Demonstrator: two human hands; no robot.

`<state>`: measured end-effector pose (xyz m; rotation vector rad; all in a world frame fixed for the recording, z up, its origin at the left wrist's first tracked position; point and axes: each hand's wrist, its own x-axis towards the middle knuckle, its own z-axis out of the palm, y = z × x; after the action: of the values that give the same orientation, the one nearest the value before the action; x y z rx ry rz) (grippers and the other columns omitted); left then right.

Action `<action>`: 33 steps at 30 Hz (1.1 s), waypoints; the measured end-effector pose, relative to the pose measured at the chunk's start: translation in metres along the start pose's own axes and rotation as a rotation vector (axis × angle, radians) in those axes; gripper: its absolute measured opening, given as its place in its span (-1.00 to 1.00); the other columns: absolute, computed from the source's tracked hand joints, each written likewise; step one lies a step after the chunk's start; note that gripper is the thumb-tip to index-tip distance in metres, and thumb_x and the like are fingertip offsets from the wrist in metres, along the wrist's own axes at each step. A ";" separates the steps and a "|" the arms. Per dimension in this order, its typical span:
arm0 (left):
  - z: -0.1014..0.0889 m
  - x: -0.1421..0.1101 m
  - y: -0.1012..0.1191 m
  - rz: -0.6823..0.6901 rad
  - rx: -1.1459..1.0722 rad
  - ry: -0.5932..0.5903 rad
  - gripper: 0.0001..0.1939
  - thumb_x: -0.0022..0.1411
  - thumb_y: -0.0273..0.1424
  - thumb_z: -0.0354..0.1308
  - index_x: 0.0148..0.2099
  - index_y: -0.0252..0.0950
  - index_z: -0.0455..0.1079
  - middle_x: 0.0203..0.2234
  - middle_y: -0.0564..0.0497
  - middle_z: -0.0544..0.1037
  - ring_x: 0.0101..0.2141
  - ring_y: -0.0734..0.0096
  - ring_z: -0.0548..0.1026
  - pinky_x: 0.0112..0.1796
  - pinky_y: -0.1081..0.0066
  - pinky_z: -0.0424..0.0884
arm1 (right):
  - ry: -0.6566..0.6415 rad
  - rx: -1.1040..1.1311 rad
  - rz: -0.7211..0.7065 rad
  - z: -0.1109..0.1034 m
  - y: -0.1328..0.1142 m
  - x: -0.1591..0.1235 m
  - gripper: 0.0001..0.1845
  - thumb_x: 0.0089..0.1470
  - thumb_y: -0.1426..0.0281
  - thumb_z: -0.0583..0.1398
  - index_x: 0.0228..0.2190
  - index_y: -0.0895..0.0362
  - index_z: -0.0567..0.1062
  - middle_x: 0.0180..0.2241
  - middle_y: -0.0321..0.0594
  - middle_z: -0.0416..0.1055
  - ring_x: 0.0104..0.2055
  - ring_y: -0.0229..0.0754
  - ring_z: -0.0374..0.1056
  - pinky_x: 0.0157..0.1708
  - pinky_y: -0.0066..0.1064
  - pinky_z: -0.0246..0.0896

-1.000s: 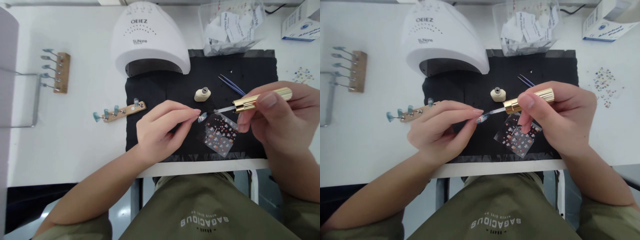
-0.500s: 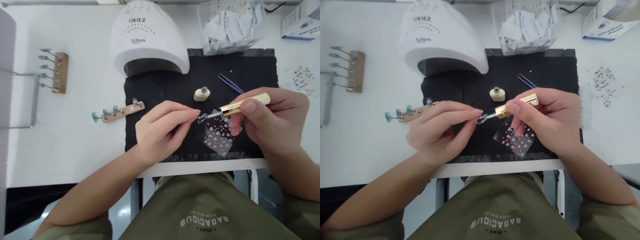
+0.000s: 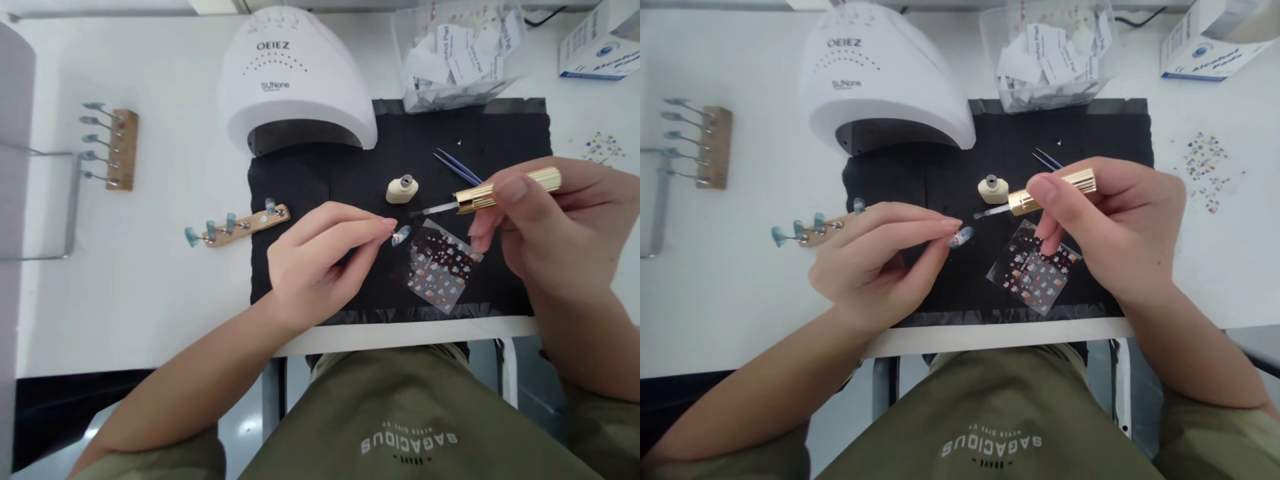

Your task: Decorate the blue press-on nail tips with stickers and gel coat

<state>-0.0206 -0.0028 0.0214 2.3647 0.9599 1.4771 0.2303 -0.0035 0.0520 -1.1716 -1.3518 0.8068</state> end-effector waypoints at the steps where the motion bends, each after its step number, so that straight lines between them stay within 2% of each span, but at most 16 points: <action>1: 0.000 0.000 0.000 0.002 -0.003 -0.001 -0.77 0.45 -0.66 0.37 -0.01 -0.22 0.64 -0.19 0.07 0.79 -0.26 0.48 0.74 -0.24 0.52 0.66 | 0.002 0.021 -0.013 0.000 -0.001 -0.001 -0.81 0.26 0.11 0.52 -0.35 -0.09 0.83 -0.57 -0.48 0.58 -0.64 -0.40 0.39 -0.71 -0.51 0.32; 6: -0.001 -0.001 -0.001 -0.006 -0.022 -0.023 -0.78 0.45 -0.65 0.37 -0.01 -0.24 0.64 -0.19 0.05 0.79 -0.27 0.48 0.74 -0.24 0.53 0.65 | -0.063 0.094 -0.012 0.001 -0.004 -0.007 -0.81 0.26 0.08 0.51 -0.27 -0.10 0.84 -0.56 -0.47 0.59 -0.64 -0.37 0.41 -0.72 -0.46 0.30; 11: -0.002 -0.001 0.000 -0.016 -0.020 -0.047 -0.78 0.47 -0.64 0.35 0.01 -0.22 0.64 -0.17 0.05 0.80 -0.26 0.47 0.74 -0.24 0.51 0.65 | -0.184 0.152 0.044 0.002 -0.002 -0.007 -0.93 0.30 0.23 0.50 -0.22 -0.09 0.85 -0.54 -0.48 0.62 -0.64 -0.38 0.45 -0.70 -0.51 0.41; 13: -0.002 -0.002 0.000 -0.017 -0.020 -0.045 -0.79 0.48 -0.63 0.34 0.01 -0.22 0.64 -0.17 0.05 0.80 -0.25 0.48 0.74 -0.23 0.52 0.66 | -0.199 0.171 0.076 0.003 -0.002 -0.007 -0.97 0.29 0.30 0.51 -0.23 -0.08 0.85 -0.54 -0.49 0.63 -0.64 -0.39 0.45 -0.69 -0.54 0.43; 16: -0.001 -0.002 0.000 -0.022 -0.022 -0.047 -0.79 0.49 -0.63 0.33 0.01 -0.21 0.64 -0.16 0.05 0.80 -0.24 0.47 0.75 -0.23 0.51 0.66 | -0.181 0.150 0.074 0.003 -0.003 -0.006 -0.93 0.28 0.37 0.51 -0.27 -0.07 0.84 -0.55 -0.50 0.61 -0.64 -0.38 0.44 -0.70 -0.54 0.41; 22: -0.001 -0.001 -0.001 -0.010 -0.009 -0.024 -0.78 0.46 -0.63 0.36 0.01 -0.20 0.64 -0.18 0.07 0.80 -0.27 0.47 0.75 -0.25 0.49 0.66 | -0.113 0.075 0.039 0.001 0.001 -0.003 -0.86 0.30 0.24 0.51 -0.34 -0.06 0.82 -0.57 -0.48 0.59 -0.65 -0.38 0.41 -0.70 -0.48 0.32; 26: -0.001 0.000 0.000 -0.023 -0.010 -0.013 -0.79 0.48 -0.62 0.35 -0.01 -0.19 0.65 -0.19 0.07 0.81 -0.28 0.46 0.74 -0.27 0.48 0.66 | -0.073 0.028 0.048 0.001 0.003 -0.001 -0.83 0.30 0.22 0.51 -0.37 -0.06 0.80 -0.56 -0.47 0.59 -0.65 -0.39 0.39 -0.70 -0.48 0.28; 33: 0.001 0.001 0.005 -0.235 -0.153 -0.005 -0.79 0.45 -0.60 0.41 -0.07 -0.14 0.70 -0.22 0.07 0.82 -0.28 0.39 0.75 -0.26 0.39 0.71 | -0.023 0.027 -0.003 0.002 -0.004 -0.004 -0.72 0.28 0.00 0.48 -0.33 -0.11 0.81 -0.56 -0.48 0.57 -0.63 -0.39 0.37 -0.69 -0.43 0.22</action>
<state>-0.0175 -0.0058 0.0239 2.0693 1.0425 1.4012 0.2271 -0.0083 0.0540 -1.1421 -1.3570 0.8367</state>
